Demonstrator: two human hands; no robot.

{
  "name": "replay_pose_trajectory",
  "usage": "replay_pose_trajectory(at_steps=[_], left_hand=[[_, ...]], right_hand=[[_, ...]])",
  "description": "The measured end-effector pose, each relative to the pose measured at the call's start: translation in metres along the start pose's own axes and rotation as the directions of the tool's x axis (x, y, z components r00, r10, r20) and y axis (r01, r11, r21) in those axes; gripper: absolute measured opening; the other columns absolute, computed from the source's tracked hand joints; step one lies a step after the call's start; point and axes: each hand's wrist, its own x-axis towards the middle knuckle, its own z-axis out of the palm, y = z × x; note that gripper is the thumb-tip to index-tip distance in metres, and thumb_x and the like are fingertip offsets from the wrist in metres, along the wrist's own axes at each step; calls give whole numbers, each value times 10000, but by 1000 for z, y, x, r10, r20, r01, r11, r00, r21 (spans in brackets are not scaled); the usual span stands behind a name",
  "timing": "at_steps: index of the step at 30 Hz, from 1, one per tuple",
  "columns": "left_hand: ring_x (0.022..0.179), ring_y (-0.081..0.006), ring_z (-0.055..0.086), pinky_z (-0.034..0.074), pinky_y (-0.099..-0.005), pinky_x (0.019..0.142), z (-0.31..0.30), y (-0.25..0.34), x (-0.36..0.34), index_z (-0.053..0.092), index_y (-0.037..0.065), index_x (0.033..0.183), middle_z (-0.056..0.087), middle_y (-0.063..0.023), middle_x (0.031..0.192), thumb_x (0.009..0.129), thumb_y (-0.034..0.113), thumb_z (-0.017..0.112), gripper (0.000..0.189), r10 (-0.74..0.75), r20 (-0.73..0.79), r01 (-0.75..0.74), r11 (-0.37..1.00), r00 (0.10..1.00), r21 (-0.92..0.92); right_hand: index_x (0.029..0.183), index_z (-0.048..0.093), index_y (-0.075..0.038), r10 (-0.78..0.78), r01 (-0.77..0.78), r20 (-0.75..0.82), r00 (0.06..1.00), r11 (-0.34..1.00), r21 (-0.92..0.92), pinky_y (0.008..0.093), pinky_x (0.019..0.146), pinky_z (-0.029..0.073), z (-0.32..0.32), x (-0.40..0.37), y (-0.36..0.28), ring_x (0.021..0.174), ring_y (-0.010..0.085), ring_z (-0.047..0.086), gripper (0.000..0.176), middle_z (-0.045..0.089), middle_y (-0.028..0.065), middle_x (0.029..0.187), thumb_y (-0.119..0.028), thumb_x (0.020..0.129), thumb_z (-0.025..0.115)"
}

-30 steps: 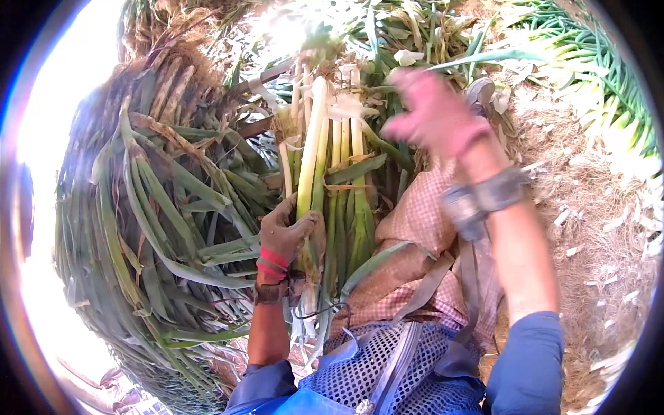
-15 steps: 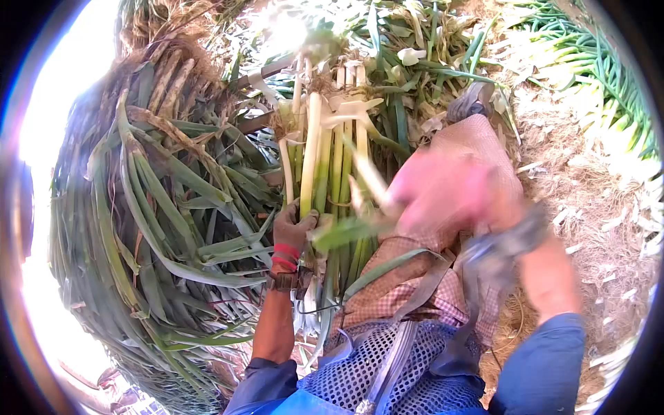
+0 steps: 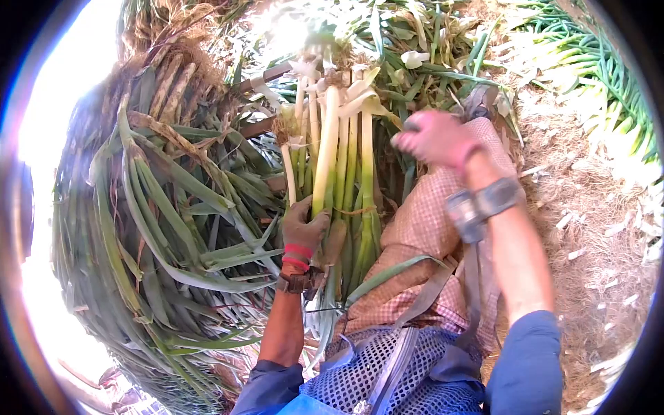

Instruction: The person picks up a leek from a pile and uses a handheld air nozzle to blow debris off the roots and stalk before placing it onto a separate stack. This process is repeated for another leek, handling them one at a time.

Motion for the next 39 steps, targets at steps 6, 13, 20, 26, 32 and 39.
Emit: replay_pose_trajectory(at_steps=[6,13,20,26,32,39], left_hand=[[1009,-330,730,568,-401,892,6,52,21,741,36,1248,726,-182,1149,837,235,818,463,-259,23,253,956,966,148],[800,-346,741,586,-450,760,11,68,62,783,55,1040,764,-152,881,699,261,838,402,-474,109,380,805,874,455],[659,-145,691,564,-310,648,16,29,110,756,-34,988,769,-129,798,663,247,857,441,-474,235,499,864,848,-59],[898,-308,776,607,-399,826,43,75,119,673,103,1364,781,-176,1058,760,236,785,629,-396,278,339,912,875,231],[842,-157,714,569,-289,744,41,61,115,631,24,1374,753,-99,1003,806,10,738,578,-413,521,590,773,747,-234],[894,-156,696,575,-309,804,38,106,107,466,16,1521,728,-85,1060,829,99,800,772,-515,442,611,786,734,-98]], right_hand=[[1274,653,49,184,-160,-60,981,943,291,466,1035,524,133,50,-1,1180,426,675,597,696,293,1264,-435,936,744],[1164,674,28,316,-288,-28,948,896,337,492,947,549,125,63,-16,1097,450,692,453,723,285,1143,-252,824,782],[1259,635,39,356,-283,-91,930,852,441,479,1013,529,134,66,-7,1173,442,680,475,707,309,1217,-183,841,680],[1331,584,89,285,-138,-102,953,709,692,433,1020,535,137,75,0,1171,388,701,599,723,287,1212,-229,849,742],[1400,556,95,123,-6,-23,992,227,974,378,973,562,140,73,15,1082,232,722,659,749,179,1204,-254,910,824],[1377,569,75,-172,47,-63,983,-95,994,307,930,567,152,75,34,983,195,716,494,758,140,1119,-147,977,758]])
